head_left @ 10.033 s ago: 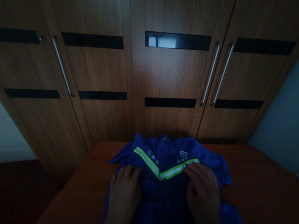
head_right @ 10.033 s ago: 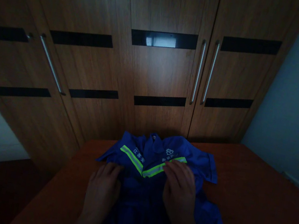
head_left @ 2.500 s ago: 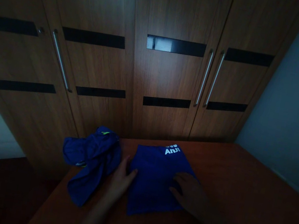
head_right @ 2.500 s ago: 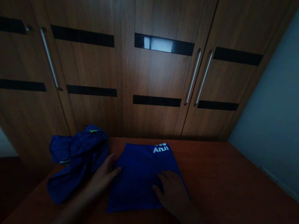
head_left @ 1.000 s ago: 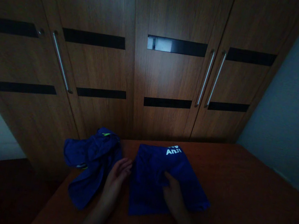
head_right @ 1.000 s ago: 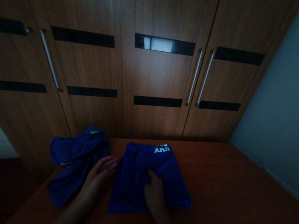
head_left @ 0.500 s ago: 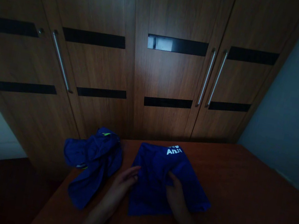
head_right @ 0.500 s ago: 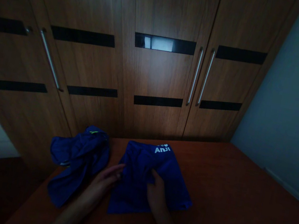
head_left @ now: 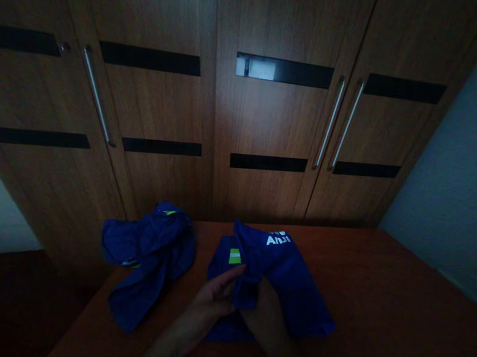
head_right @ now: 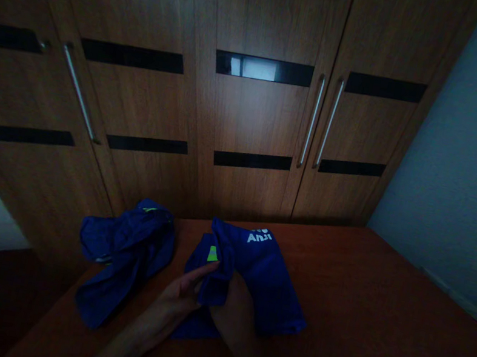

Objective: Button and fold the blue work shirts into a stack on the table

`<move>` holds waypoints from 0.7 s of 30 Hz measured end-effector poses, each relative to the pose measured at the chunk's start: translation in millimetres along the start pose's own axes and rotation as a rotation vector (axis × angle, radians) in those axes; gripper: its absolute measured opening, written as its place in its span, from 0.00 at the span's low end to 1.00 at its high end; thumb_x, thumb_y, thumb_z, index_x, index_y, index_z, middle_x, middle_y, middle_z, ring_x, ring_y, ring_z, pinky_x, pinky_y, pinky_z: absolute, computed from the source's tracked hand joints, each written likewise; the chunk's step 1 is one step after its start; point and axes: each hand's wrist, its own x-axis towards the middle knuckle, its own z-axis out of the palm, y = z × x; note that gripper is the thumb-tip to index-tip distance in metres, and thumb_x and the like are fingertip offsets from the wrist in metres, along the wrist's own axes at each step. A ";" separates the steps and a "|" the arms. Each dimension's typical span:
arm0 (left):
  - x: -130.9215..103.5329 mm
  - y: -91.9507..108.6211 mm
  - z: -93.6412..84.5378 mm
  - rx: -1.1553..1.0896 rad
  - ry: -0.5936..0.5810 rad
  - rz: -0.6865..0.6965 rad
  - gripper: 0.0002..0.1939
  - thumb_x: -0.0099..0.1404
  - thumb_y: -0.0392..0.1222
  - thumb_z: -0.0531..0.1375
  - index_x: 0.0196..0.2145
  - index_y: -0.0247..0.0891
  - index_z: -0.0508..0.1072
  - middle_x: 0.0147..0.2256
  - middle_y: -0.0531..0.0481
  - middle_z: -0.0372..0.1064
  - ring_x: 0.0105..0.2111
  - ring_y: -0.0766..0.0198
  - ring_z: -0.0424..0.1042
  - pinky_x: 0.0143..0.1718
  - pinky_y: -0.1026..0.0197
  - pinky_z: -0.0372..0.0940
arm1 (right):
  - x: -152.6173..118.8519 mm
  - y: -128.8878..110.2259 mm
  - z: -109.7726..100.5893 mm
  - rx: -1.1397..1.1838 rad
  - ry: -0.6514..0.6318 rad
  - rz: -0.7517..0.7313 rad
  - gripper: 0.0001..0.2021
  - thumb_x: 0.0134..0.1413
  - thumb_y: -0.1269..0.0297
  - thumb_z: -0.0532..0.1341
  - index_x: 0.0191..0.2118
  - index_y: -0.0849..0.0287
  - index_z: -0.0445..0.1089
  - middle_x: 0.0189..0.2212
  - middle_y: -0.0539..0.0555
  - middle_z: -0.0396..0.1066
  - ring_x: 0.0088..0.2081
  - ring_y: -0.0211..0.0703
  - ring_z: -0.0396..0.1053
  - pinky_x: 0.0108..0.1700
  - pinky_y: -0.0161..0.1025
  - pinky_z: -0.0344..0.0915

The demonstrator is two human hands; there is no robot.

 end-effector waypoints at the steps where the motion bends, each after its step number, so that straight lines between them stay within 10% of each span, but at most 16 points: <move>1: 0.5 -1.1 3.4 -0.013 -0.032 0.010 0.34 0.51 0.32 0.65 0.56 0.44 0.67 0.59 0.44 0.60 0.61 0.49 0.55 0.60 0.49 0.50 | 0.8 -0.4 0.7 -0.028 0.013 0.006 0.18 0.48 0.65 0.60 0.48 0.58 0.70 0.45 0.58 0.74 0.47 0.52 0.71 0.49 0.45 0.66; 6: 7.3 -11.3 -10.5 0.177 0.131 0.078 0.25 0.55 0.37 0.60 0.52 0.39 0.70 0.56 0.42 0.64 0.59 0.52 0.59 0.59 0.50 0.53 | 6.8 10.8 -1.7 0.052 0.078 0.002 0.15 0.49 0.70 0.55 0.43 0.58 0.73 0.40 0.57 0.76 0.42 0.50 0.73 0.45 0.43 0.68; 11: 6.5 -16.9 -40.7 0.993 0.435 0.163 0.23 0.58 0.39 0.57 0.52 0.38 0.68 0.54 0.40 0.66 0.56 0.51 0.63 0.59 0.45 0.53 | 17.4 13.4 -11.9 0.273 0.215 0.167 0.10 0.46 0.63 0.61 0.36 0.60 0.75 0.36 0.56 0.77 0.39 0.51 0.74 0.45 0.45 0.68; 16: -3.6 -19.3 -40.1 1.561 0.222 0.124 0.39 0.57 0.49 0.62 0.63 0.44 0.53 0.66 0.44 0.41 0.65 0.46 0.42 0.62 0.42 0.46 | 38.7 -12.6 -57.6 0.657 0.255 0.362 0.18 0.41 0.55 0.68 0.39 0.60 0.73 0.36 0.55 0.78 0.39 0.51 0.74 0.43 0.46 0.71; 21: -6.9 -15.6 -33.6 1.747 0.061 0.007 0.31 0.65 0.59 0.50 0.62 0.46 0.56 0.66 0.45 0.42 0.65 0.46 0.41 0.62 0.39 0.42 | 60.0 -12.1 -148.0 0.714 0.368 0.389 0.24 0.39 0.58 0.70 0.45 0.57 0.72 0.39 0.56 0.77 0.38 0.52 0.75 0.41 0.46 0.73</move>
